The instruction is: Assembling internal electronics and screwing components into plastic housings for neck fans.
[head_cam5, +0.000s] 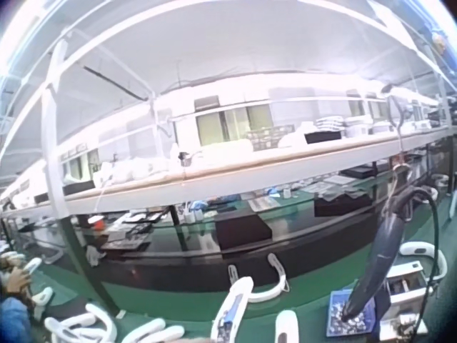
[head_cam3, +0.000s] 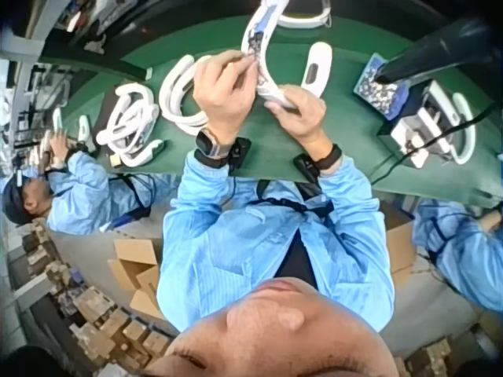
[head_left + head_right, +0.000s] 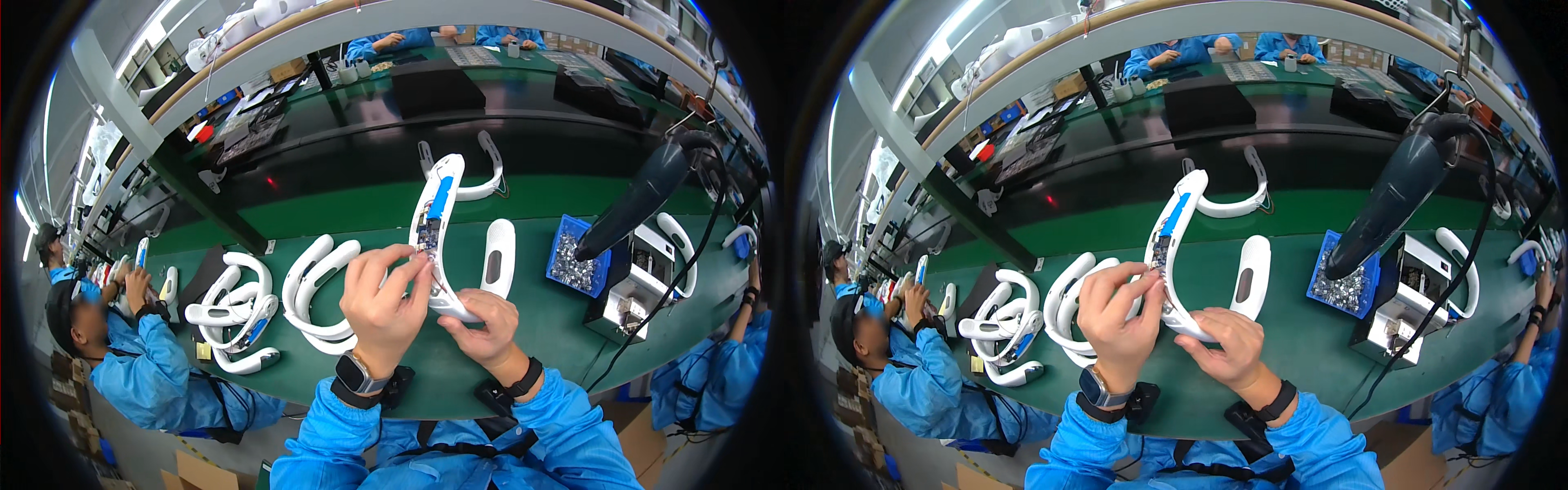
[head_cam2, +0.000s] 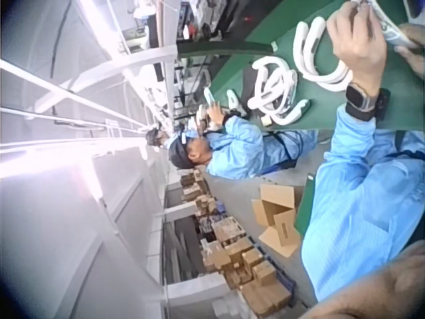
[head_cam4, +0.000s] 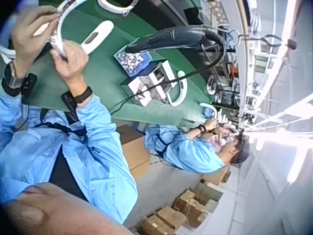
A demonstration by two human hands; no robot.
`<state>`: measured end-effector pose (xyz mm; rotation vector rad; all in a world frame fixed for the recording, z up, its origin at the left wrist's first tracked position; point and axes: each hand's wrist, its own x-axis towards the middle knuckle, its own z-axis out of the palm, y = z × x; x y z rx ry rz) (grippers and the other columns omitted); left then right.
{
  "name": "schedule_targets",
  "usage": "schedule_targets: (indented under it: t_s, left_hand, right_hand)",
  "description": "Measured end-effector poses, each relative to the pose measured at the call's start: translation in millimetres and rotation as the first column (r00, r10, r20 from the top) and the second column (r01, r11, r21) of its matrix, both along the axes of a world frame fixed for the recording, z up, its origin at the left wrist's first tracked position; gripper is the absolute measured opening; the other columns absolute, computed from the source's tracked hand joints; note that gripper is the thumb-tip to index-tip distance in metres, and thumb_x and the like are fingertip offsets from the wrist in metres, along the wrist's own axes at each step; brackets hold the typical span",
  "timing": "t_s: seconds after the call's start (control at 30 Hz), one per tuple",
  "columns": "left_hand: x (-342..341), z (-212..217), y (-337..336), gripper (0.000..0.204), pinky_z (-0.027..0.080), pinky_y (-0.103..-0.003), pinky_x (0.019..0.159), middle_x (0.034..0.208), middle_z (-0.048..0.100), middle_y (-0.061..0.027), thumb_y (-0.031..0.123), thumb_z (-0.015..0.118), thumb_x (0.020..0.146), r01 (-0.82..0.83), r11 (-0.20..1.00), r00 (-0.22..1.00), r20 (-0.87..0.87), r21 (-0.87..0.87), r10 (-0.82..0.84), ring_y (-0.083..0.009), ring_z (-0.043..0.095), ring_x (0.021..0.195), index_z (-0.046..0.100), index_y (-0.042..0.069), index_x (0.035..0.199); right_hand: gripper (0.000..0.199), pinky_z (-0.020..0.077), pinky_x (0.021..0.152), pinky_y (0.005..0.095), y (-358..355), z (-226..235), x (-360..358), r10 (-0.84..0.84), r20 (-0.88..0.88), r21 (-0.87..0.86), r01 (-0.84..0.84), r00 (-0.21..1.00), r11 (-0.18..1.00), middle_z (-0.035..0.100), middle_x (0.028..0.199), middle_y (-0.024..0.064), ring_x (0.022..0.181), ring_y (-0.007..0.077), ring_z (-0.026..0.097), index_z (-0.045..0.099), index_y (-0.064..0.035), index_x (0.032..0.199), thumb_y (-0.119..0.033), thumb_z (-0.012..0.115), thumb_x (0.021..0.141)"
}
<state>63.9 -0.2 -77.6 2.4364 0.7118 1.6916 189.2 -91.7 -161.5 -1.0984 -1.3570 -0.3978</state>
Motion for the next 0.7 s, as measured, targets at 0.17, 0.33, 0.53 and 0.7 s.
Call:
schedule_targets:
  t_s: [0.17,0.33,0.53,0.7]
  left_hand:
    - [-5.2,9.5,-1.6,0.017,0.051,-0.034,0.07,0.098,0.072,-0.0068,0.002,0.078,0.071,0.048,0.998,0.988,-0.148,-0.036,-0.052,-0.0238,0.063,0.081,0.076,0.004,0.087]
    - [-10.4,14.7,-2.7,0.011,0.054,-0.032,0.072,0.098,0.071,-0.0078,0.001,0.077,0.071,0.03,0.993,0.981,-0.189,-0.117,-0.052,-0.024,0.067,0.087,0.075,0.003,0.081]
    - [-3.2,-5.5,0.4,0.064,0.058,-0.034,0.082,0.109,0.069,-0.0146,-0.001,0.066,0.087,0.114,0.92,0.99,0.115,-0.374,-0.076,-0.0249,0.069,0.091,0.037,0.006,0.144]
    - [1.5,-9.6,-12.0,0.037,0.06,-0.031,0.074,0.097,0.071,-0.0171,0.018,0.049,0.104,0.668,0.04,0.728,0.641,-0.743,-0.242,-0.0214,0.071,0.083,0.047,-0.002,0.135]
  right_hand:
    - [0.043,0.0604,0.069,0.0374,-1.0,-4.8,-0.3,0.016,-0.002,-0.007,-0.016,1.0,1.0,0.073,0.086,0.0114,0.073,0.0294,0.072,0.062,-0.0047,0.103,-0.021,0.088,0.073]
    - [0.042,0.0605,0.069,0.0374,-1.9,-1.5,-3.0,0.023,0.004,-0.008,-0.023,1.0,1.0,0.073,0.086,0.0111,0.073,0.0294,0.072,0.062,-0.0046,0.103,-0.02,0.088,0.073]
    - [0.044,0.0604,0.068,0.0374,-3.3,1.5,-5.1,0.031,0.048,0.012,-0.032,0.998,0.999,0.074,0.087,0.0106,0.072,0.0288,0.072,0.061,-0.0051,0.106,-0.019,0.087,0.073]
    - [0.045,0.0597,0.066,0.0368,-1.2,-4.4,-1.5,0.083,0.055,0.005,-0.083,0.995,0.997,0.073,0.088,0.0113,0.073,0.0291,0.072,0.06,-0.0053,0.106,-0.019,0.087,0.073]
